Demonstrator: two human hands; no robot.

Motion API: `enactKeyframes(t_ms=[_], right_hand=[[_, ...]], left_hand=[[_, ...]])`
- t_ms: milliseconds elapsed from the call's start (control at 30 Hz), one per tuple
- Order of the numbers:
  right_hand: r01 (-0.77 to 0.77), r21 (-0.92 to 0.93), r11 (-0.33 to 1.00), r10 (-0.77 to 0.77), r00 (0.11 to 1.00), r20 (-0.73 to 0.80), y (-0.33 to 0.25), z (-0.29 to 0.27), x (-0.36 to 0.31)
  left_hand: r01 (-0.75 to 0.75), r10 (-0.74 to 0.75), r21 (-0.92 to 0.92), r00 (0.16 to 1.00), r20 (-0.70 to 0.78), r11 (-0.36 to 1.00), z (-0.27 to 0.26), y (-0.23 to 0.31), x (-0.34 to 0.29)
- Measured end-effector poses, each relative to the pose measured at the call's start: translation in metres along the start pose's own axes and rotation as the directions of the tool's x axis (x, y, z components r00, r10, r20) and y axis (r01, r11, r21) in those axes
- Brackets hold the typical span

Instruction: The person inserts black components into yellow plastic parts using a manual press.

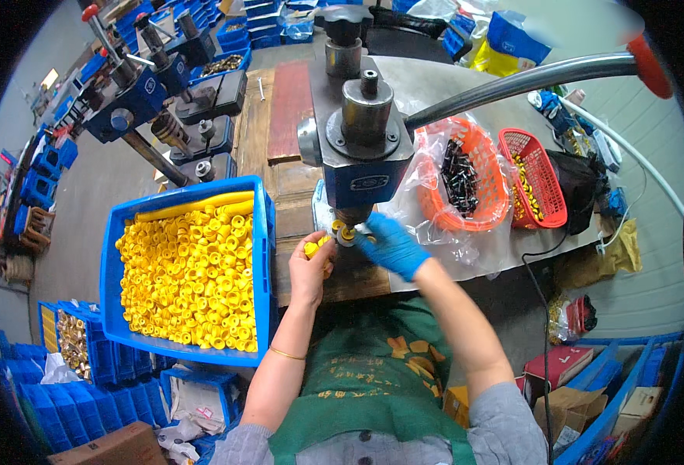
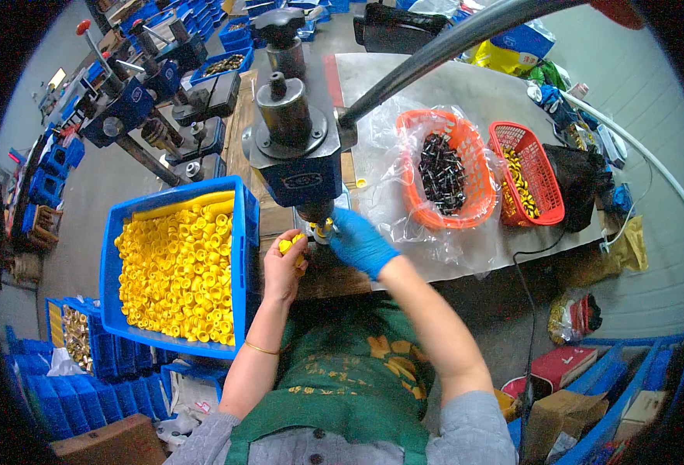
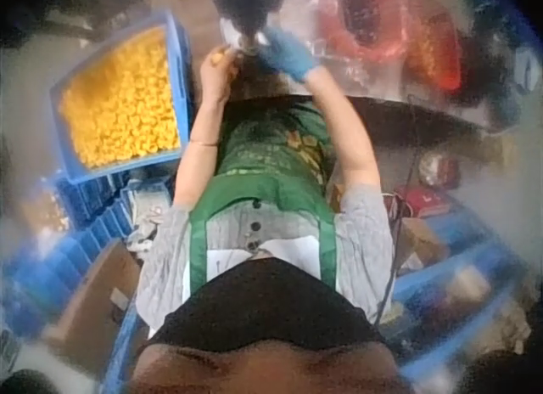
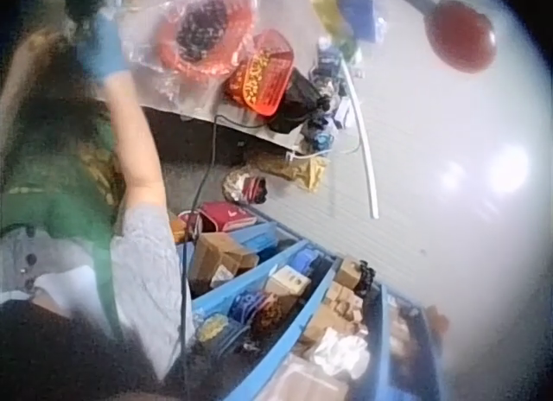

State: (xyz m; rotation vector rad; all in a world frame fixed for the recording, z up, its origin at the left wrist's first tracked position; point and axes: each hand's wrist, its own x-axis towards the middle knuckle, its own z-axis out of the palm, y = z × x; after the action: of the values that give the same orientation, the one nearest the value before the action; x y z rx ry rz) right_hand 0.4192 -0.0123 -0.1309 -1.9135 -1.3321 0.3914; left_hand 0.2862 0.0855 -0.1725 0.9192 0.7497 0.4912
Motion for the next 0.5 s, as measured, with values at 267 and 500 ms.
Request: enactKeyframes(t_ms=[267, 500], right_hand=[[0.082, -0.036, 0.996, -0.087, 0.978, -0.189, 0.039, 0.055, 0.006], [0.057, -0.14, 0.989, -0.144, 0.639, -0.756, 0.032, -0.102, -0.02]], left_hand=[[-0.144, 0.165, 0.187, 0.981, -0.105, 0.972, 0.002, -0.005, 0.015], [-0.482, 0.494, 0.689, 0.845, 0.203, 0.541, -0.002, -0.011, 0.024]])
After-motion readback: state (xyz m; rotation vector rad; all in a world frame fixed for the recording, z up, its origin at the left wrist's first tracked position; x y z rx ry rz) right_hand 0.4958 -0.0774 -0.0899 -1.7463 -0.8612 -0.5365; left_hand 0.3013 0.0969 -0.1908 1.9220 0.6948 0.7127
